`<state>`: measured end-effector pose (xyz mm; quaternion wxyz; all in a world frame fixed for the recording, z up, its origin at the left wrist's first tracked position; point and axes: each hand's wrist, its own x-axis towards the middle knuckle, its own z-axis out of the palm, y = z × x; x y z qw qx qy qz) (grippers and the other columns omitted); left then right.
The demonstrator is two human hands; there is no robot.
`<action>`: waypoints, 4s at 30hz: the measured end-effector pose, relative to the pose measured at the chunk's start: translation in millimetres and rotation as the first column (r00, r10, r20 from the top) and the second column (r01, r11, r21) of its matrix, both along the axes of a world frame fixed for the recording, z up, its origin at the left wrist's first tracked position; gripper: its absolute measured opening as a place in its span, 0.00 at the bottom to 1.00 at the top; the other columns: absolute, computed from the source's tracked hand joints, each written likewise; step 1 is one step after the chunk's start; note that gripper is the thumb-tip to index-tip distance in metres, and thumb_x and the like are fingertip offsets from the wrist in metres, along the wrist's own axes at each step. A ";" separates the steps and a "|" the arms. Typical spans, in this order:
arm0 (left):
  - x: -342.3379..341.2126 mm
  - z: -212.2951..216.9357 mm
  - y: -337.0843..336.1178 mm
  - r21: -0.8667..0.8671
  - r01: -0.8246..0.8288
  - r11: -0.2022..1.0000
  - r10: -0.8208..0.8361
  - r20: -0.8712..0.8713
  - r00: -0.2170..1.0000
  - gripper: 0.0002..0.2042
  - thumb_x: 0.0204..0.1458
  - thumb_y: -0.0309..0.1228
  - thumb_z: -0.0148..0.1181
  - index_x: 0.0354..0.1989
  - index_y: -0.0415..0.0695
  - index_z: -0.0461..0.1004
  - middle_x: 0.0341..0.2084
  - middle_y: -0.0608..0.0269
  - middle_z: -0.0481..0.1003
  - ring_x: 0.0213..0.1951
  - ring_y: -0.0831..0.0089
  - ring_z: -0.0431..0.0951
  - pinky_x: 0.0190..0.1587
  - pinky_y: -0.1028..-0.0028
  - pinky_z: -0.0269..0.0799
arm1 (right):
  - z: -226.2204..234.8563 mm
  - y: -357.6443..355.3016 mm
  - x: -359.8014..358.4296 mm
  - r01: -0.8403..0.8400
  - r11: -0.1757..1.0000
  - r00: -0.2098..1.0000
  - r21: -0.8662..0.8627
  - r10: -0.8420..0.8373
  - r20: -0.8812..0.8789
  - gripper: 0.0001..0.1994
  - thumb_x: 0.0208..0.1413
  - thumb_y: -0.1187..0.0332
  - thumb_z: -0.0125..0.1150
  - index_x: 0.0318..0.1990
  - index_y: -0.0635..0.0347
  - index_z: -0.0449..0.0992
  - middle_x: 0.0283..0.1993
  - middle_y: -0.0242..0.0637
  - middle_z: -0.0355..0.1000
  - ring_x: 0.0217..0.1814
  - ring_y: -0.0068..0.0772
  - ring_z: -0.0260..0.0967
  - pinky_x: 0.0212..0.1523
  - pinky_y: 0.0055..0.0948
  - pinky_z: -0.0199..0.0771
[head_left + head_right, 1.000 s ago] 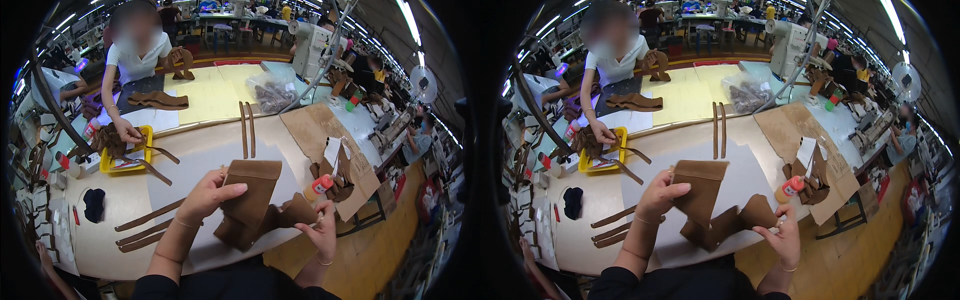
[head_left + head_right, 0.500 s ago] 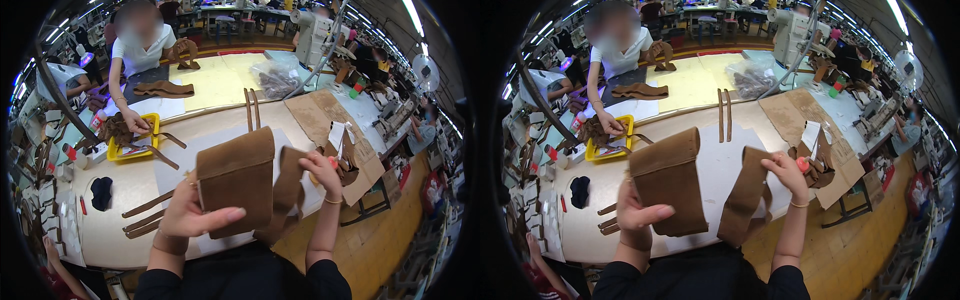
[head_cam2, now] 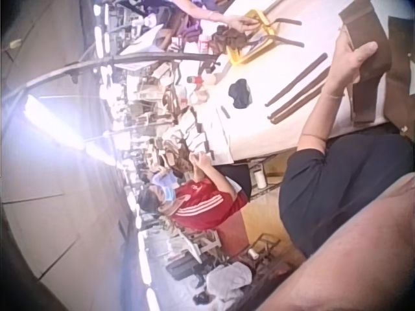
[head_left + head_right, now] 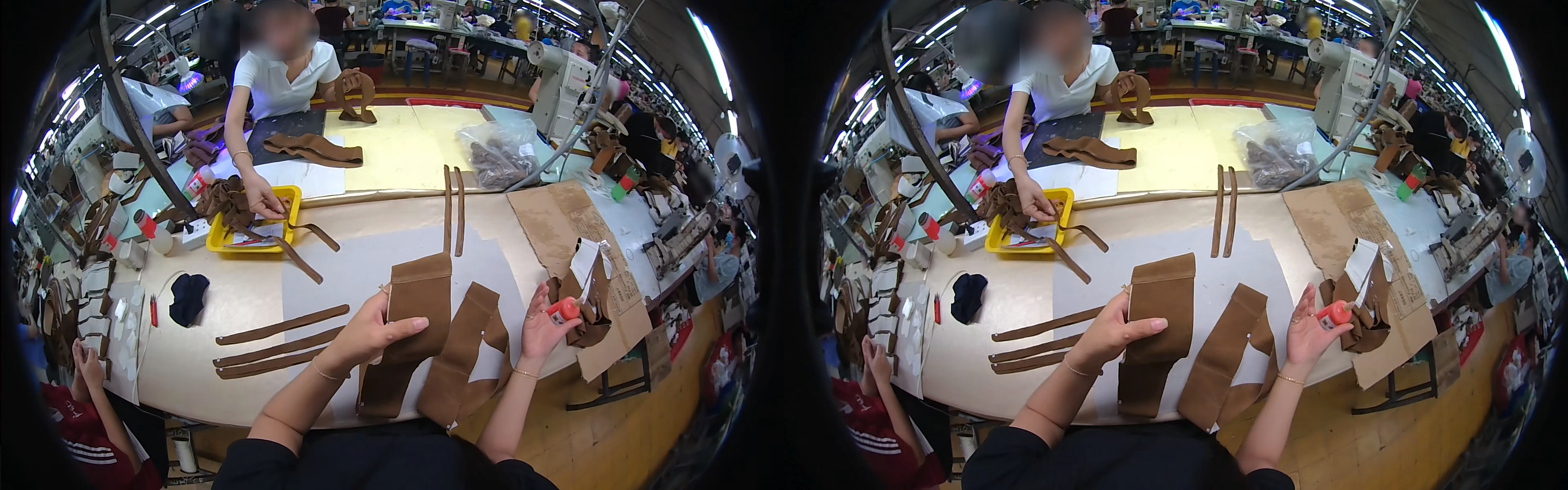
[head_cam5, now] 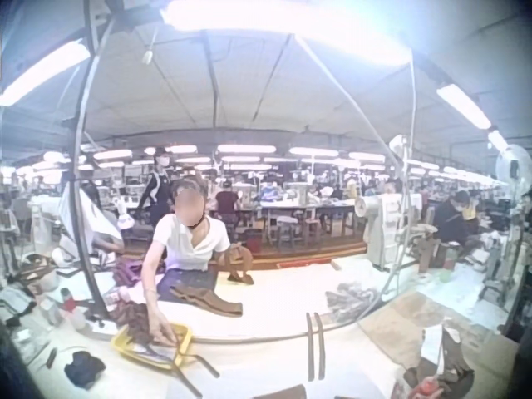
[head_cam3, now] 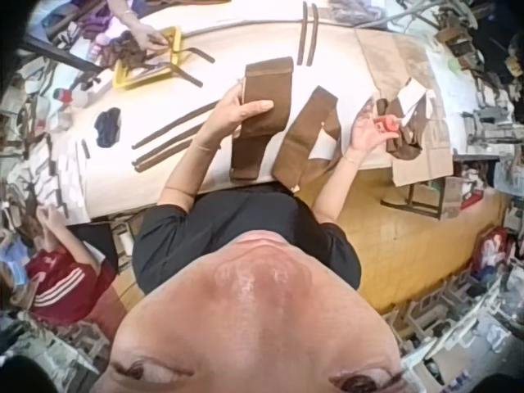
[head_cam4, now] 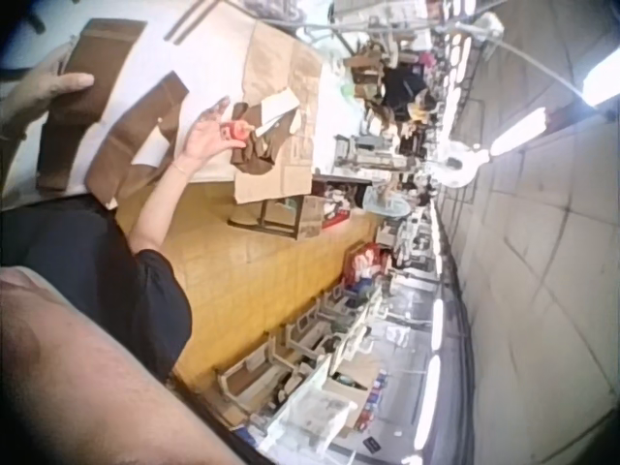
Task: The person applies glue from a red-capped bottle to brown fabric pieces and long strips on a white worktable. They wipe the nozzle with a dark cloth, then continue applying glue to additional fabric pieces and strips in a repetitive sequence.
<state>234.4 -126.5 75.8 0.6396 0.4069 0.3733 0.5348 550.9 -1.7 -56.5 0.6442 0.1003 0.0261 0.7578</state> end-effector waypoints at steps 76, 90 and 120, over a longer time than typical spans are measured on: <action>-29.3 15.8 -3.4 0.010 0.023 1.000 -0.022 -0.038 0.999 0.25 0.47 0.26 0.66 0.54 0.38 0.64 0.43 0.63 0.73 0.46 0.77 0.71 0.50 0.74 0.68 | 157.0 20.5 -174.5 0.061 0.601 0.002 0.797 -0.798 0.602 0.46 0.45 0.30 0.54 0.59 0.63 0.56 0.46 0.48 0.69 0.44 0.36 0.72 0.40 0.34 0.80; -29.9 17.1 -2.8 0.035 0.022 0.999 -0.021 -0.046 0.999 0.24 0.47 0.26 0.65 0.53 0.38 0.66 0.44 0.62 0.73 0.46 0.76 0.72 0.50 0.73 0.68 | 163.5 9.7 -176.1 0.024 0.648 0.040 0.762 -0.762 0.647 0.46 0.46 0.30 0.52 0.58 0.65 0.56 0.46 0.51 0.69 0.41 0.39 0.74 0.38 0.37 0.81; -29.3 5.3 8.3 -0.072 -0.119 0.990 0.129 0.149 0.980 0.12 0.51 0.24 0.62 0.44 0.35 0.75 0.38 0.60 0.77 0.42 0.77 0.75 0.48 0.74 0.69 | 144.4 -13.4 -132.3 -0.381 0.855 0.615 0.351 -0.050 0.787 0.48 0.39 0.25 0.53 0.45 0.70 0.64 0.35 0.42 0.66 0.33 0.35 0.71 0.32 0.33 0.77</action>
